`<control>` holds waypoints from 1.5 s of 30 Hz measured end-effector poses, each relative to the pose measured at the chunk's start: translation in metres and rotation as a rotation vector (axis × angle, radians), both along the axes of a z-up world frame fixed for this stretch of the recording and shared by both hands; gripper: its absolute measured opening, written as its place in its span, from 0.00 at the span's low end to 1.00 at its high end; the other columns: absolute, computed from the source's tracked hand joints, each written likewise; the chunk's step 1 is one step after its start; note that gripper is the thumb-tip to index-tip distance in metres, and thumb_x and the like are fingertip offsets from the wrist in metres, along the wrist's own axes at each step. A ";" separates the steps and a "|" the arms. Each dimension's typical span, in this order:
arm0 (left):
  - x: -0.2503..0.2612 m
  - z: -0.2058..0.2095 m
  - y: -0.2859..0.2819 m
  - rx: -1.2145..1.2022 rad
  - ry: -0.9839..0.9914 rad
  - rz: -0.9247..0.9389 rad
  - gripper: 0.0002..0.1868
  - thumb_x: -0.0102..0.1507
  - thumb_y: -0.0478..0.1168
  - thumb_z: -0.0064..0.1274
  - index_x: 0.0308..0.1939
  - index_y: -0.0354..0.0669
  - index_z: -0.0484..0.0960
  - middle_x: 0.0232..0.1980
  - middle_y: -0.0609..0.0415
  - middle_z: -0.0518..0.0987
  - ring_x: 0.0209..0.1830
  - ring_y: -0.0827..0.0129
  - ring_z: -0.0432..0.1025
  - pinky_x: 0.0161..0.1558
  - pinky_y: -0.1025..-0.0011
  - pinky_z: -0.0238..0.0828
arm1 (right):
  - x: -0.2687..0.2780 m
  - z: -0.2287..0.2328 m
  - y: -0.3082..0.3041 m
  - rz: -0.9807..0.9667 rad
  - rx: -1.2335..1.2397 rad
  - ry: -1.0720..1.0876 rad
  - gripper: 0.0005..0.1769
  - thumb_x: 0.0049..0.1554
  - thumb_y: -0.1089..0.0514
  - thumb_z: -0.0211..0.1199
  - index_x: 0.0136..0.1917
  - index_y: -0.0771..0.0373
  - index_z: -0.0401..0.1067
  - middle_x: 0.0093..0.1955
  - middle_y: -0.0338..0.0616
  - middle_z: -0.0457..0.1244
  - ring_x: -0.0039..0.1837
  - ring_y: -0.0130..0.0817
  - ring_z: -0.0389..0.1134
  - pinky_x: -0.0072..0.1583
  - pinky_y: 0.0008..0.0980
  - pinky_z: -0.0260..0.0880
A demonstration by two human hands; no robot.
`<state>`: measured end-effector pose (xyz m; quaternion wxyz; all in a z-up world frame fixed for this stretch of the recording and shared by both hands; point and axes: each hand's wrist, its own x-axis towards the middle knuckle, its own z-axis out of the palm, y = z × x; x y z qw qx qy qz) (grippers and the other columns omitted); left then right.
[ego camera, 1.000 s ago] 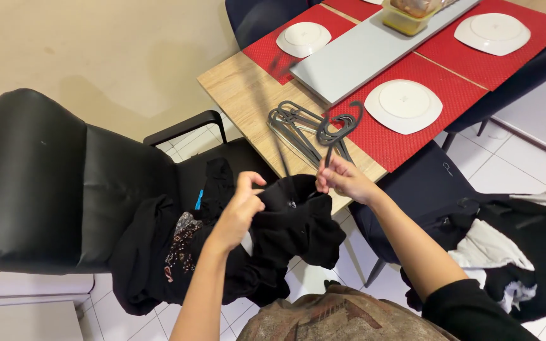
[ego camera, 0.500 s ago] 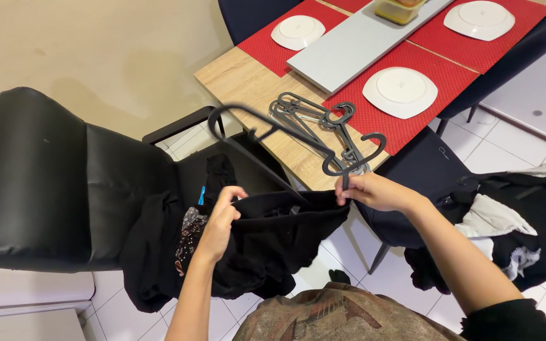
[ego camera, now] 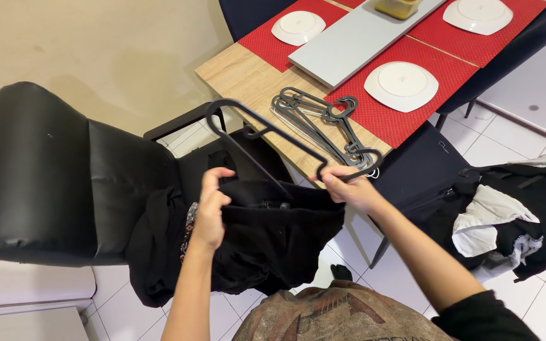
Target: The person picks up garments from a chair and places them on hangers. They handle a black shirt and a patterned top, inserting hangers and arranging the items on a nearby chair. The person uses both hands to manipulate the clothes and hangers throughout the clip.
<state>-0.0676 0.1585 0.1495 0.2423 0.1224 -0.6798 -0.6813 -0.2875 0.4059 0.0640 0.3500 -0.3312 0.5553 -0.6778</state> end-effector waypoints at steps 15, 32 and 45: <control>0.033 -0.090 -0.005 0.112 -0.485 0.191 0.18 0.59 0.40 0.42 0.52 0.46 0.61 0.35 0.57 0.70 0.31 0.76 0.60 0.33 0.74 0.58 | -0.023 0.001 0.082 0.293 0.269 0.425 0.14 0.59 0.54 0.65 0.50 0.66 0.83 0.48 0.46 0.77 0.49 0.32 0.76 0.54 0.31 0.75; 0.005 -0.117 0.050 -0.794 -0.546 0.058 0.07 0.59 0.38 0.48 0.36 0.39 0.79 0.27 0.37 0.79 0.31 0.41 0.76 0.39 0.52 0.73 | -0.025 -0.017 0.119 0.376 0.622 0.697 0.15 0.58 0.50 0.63 0.50 0.62 0.81 0.40 0.47 0.75 0.37 0.40 0.75 0.41 0.33 0.73; -0.072 -0.086 0.078 -1.301 -0.313 0.049 0.11 0.58 0.39 0.52 0.21 0.40 0.75 0.20 0.46 0.75 0.21 0.52 0.74 0.25 0.60 0.71 | 0.002 -0.046 0.091 0.260 0.812 0.857 0.12 0.55 0.50 0.66 0.43 0.61 0.81 0.33 0.54 0.69 0.36 0.52 0.71 0.40 0.44 0.70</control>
